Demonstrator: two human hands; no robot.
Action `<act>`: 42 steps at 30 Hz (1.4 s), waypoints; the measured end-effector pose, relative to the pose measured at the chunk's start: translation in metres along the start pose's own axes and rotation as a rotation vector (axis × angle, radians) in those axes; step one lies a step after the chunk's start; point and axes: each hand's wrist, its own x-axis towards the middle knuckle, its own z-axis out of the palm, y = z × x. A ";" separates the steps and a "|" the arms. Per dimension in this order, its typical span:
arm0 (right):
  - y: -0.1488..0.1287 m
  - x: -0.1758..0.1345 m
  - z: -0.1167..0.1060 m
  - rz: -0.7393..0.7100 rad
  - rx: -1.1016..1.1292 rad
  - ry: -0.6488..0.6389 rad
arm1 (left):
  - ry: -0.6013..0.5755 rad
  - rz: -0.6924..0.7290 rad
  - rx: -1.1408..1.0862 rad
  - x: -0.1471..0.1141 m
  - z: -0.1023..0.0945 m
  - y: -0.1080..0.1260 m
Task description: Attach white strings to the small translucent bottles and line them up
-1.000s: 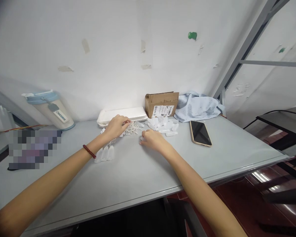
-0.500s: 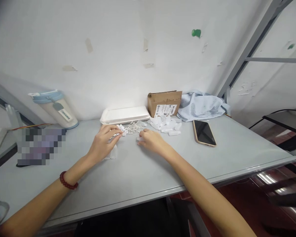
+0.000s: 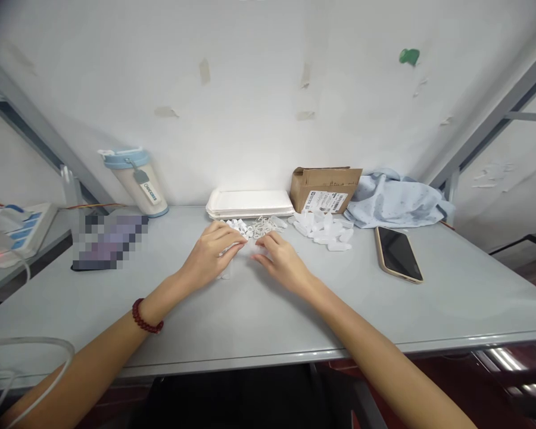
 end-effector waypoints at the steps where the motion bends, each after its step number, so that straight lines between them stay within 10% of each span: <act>1: 0.001 0.000 0.000 0.003 0.003 0.001 | 0.001 0.000 0.003 0.000 0.000 0.000; 18: -0.003 0.000 -0.001 -0.019 0.017 -0.029 | -0.011 0.141 0.280 -0.003 0.000 -0.008; 42: -0.005 -0.003 0.000 0.014 0.044 -0.086 | 0.073 -0.120 -0.207 -0.001 0.009 0.014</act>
